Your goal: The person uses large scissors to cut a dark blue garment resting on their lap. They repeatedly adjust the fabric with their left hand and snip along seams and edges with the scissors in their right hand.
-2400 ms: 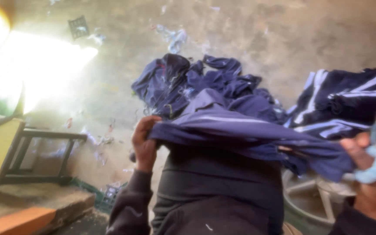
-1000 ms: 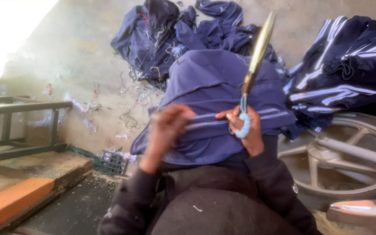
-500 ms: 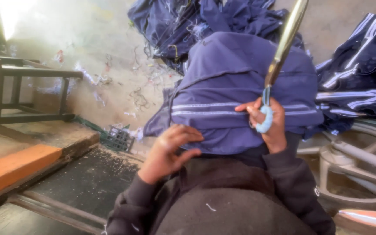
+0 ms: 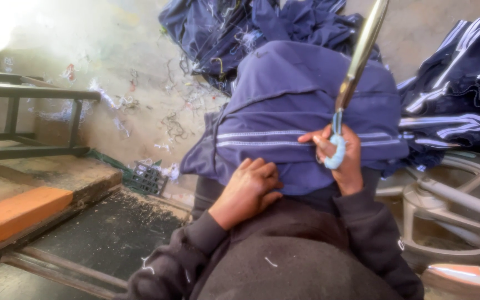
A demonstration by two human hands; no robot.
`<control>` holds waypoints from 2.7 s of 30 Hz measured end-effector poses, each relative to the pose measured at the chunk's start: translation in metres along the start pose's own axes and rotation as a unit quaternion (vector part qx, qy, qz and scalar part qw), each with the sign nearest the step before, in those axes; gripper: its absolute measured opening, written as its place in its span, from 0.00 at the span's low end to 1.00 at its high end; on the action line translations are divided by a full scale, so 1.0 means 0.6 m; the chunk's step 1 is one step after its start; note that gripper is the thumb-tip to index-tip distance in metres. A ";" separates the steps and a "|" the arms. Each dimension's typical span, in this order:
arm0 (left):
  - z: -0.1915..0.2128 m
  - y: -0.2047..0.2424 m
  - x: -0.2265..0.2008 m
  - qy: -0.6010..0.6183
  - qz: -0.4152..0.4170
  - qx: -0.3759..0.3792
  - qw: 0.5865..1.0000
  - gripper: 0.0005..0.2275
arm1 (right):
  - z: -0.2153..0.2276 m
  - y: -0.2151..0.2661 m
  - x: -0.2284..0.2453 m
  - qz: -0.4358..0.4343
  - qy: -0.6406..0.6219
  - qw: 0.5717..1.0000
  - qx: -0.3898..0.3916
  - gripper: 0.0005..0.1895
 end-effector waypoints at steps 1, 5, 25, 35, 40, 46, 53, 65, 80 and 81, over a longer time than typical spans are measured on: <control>-0.001 -0.001 -0.001 -0.018 -0.002 -0.010 1.000 0.10 | 0.000 0.000 0.000 0.003 0.002 1.000 0.000 0.10; -0.012 0.009 0.008 -0.041 -0.001 -0.057 0.998 0.08 | -0.001 -0.003 0.004 0.006 -0.001 1.000 0.001 0.10; 0.077 0.009 -0.010 0.206 0.104 -0.133 0.964 0.06 | -0.002 -0.002 0.001 -0.005 -0.027 1.000 0.001 0.10; 0.016 0.022 0.014 0.104 0.093 -0.068 0.988 0.07 | 0.022 0.034 0.043 -0.093 -0.003 0.991 0.092 0.09; 0.024 0.016 0.019 0.104 0.112 -0.169 0.974 0.07 | 0.073 0.134 0.079 -0.246 -0.106 0.933 0.239 0.22; 0.035 -0.001 0.012 0.118 0.117 -0.249 0.954 0.07 | 0.130 0.259 0.104 -0.484 -0.261 0.769 0.326 0.41; 0.048 0.014 -0.022 0.170 0.103 -0.264 0.944 0.06 | 0.160 0.323 0.140 -0.487 -0.305 0.778 0.255 0.37; 0.043 0.034 -0.024 0.118 0.096 -0.245 0.958 0.08 | 0.233 0.361 0.080 -0.619 -0.288 0.687 0.249 0.31; 0.030 0.046 -0.016 0.014 0.055 -0.222 0.973 0.08 | 0.146 0.363 0.067 -0.632 -0.463 0.598 0.169 0.38; 0.034 0.043 -0.015 0.014 0.056 -0.222 0.973 0.08 | 0.182 0.370 0.033 -0.632 -0.462 0.598 0.169 0.38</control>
Point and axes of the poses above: each hand's wrist, its own y-axis away from the middle knuckle, its own z-axis out of the back of the hand, x = y × z, the point moved 5 cm from there along -y, towards the middle knuckle, and after that the axes turned 5 degrees about z, right-handed, at the moved point
